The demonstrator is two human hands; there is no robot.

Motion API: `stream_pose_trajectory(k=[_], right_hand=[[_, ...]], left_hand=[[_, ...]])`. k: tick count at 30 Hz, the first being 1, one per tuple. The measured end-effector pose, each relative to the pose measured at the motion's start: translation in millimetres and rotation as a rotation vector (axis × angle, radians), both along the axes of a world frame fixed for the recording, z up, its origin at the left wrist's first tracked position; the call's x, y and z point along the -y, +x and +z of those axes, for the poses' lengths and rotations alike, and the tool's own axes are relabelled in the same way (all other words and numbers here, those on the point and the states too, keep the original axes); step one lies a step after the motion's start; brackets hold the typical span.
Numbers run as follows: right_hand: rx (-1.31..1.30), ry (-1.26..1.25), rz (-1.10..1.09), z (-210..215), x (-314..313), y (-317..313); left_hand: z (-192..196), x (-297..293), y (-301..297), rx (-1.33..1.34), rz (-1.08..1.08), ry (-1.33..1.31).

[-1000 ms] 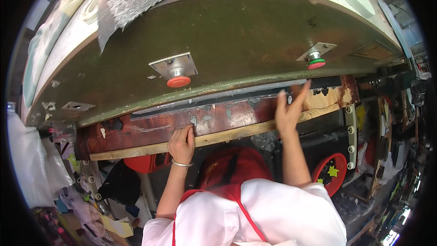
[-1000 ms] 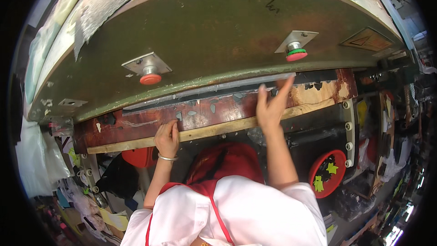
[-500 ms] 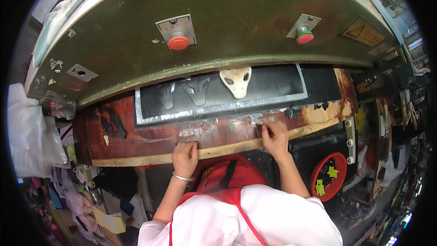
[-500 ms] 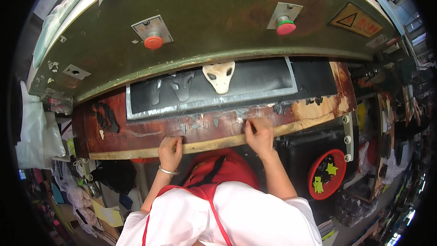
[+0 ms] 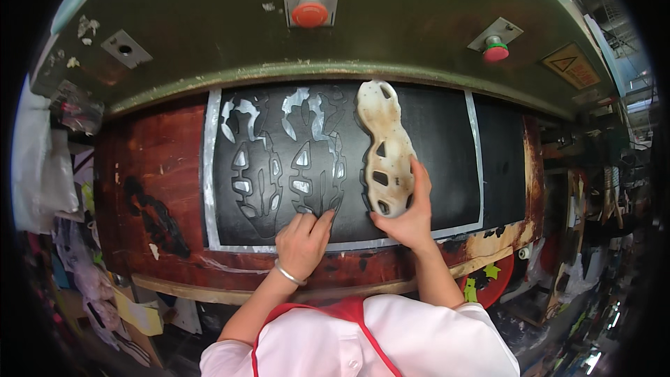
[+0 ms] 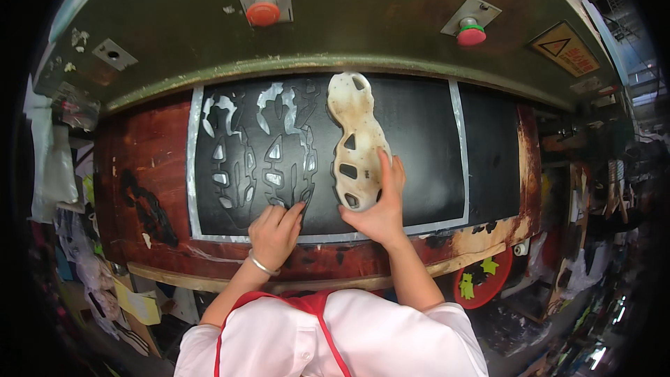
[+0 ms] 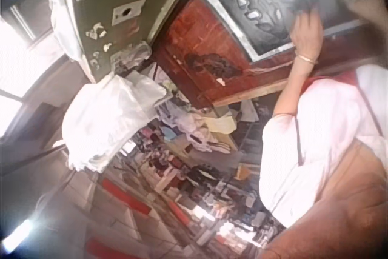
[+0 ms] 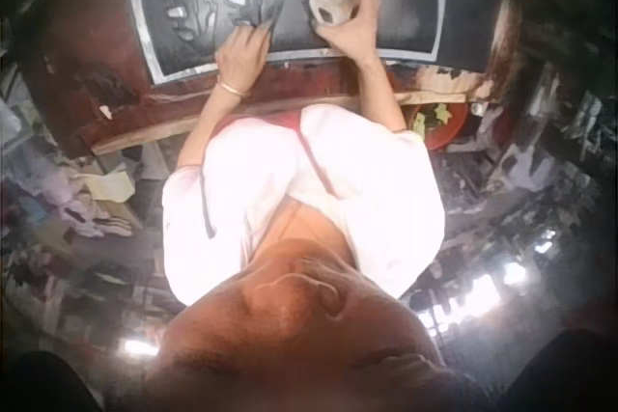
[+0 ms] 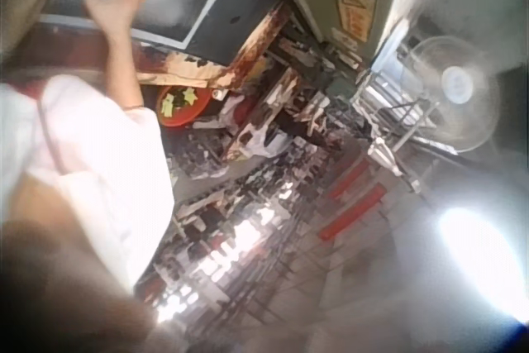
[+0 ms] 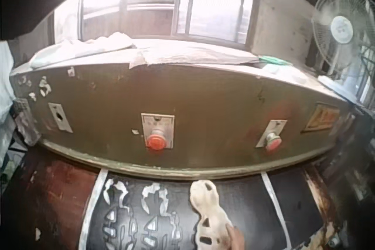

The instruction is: The person cuts a large sheet of black material with scissors, then carries it to a press machine. They place the material on the press bed, align it, and operate the press to cut out multiple shapes. The person removes the cut pieces and the remaining sheet, then repeats the process with a new sheet.

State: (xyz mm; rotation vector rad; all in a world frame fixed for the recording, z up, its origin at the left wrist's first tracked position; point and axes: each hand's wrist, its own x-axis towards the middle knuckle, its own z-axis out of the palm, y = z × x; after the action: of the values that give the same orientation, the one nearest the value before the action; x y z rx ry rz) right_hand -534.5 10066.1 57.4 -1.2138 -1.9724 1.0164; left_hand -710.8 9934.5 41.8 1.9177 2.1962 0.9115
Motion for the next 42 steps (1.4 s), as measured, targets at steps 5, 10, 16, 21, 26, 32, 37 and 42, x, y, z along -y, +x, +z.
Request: stream_pose_trajectory(k=[5,10,16,21,26,32,37,42], right_hand=[[-0.741,-0.602,-0.005,20,-1,40],[-0.937,-0.714,0.006,31,2,47],[-1.202,-0.775,-0.072,27,-3,49],[-0.727,-0.211,-0.065,33,-18,58],[-0.609,-0.031,-0.098,40,-16,80],[-0.316,-0.149,-0.121,10,-15,111],[0.127,0.168,-0.147,-9,-12,110],[0.236,0.26,-0.134,-11,-9,108]], left_hand=[[14,15,16,0.227,-0.089,-0.055],[39,-20,55,0.53,-0.302,-0.316],[6,-31,79,0.107,-0.356,-0.153],[-14,-25,81,0.12,-0.341,-0.04],[-2,-30,77,0.107,-0.373,-0.031],[9,-53,83,0.142,-0.435,-0.074],[5,-64,102,0.031,-0.745,-0.243],[12,0,72,0.362,-0.899,-0.087]])
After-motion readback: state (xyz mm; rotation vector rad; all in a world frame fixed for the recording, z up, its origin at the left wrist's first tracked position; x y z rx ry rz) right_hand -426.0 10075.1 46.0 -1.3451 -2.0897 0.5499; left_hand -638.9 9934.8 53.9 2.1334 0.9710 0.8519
